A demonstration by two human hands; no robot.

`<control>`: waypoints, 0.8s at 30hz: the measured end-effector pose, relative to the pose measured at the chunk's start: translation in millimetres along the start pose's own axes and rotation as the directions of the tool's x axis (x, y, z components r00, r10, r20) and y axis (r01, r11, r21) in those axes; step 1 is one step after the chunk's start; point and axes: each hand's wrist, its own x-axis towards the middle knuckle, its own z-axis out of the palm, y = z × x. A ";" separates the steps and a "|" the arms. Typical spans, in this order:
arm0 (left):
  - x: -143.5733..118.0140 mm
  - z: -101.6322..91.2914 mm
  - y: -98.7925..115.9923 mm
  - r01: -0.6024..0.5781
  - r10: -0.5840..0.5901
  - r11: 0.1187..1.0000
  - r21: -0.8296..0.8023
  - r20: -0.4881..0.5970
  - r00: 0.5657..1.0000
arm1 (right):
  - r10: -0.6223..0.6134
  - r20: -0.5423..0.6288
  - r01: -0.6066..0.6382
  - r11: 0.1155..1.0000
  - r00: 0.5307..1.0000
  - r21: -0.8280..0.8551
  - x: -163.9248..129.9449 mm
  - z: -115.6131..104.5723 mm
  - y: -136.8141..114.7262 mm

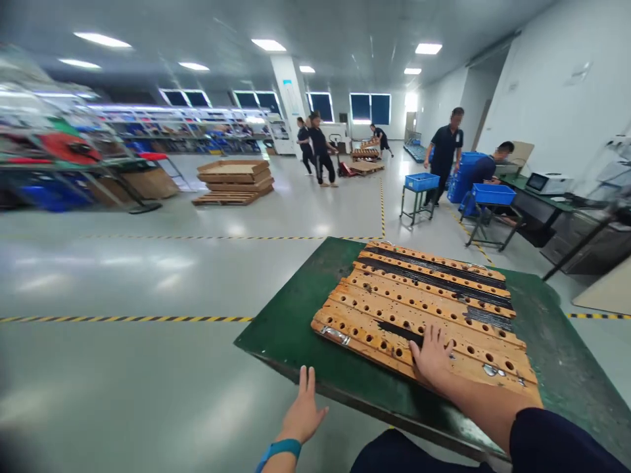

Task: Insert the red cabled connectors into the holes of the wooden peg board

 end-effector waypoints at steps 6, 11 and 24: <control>-3.3 -53.4 -53.9 -0.008 0.012 1.000 -0.024 0.193 0.981 | 0.012 -0.075 -0.019 0.995 0.997 -0.097 -17.7 24.7 -37.0; 42.5 -125.4 -132.7 0.062 -0.052 0.997 -0.049 0.178 0.983 | -0.077 -0.167 0.057 0.991 0.983 -0.123 29.1 29.0 -161.2; 215.5 -241.0 -405.4 0.273 -0.267 0.944 -0.184 0.054 0.962 | -0.164 -0.136 0.173 0.983 0.977 0.062 85.3 88.0 -535.8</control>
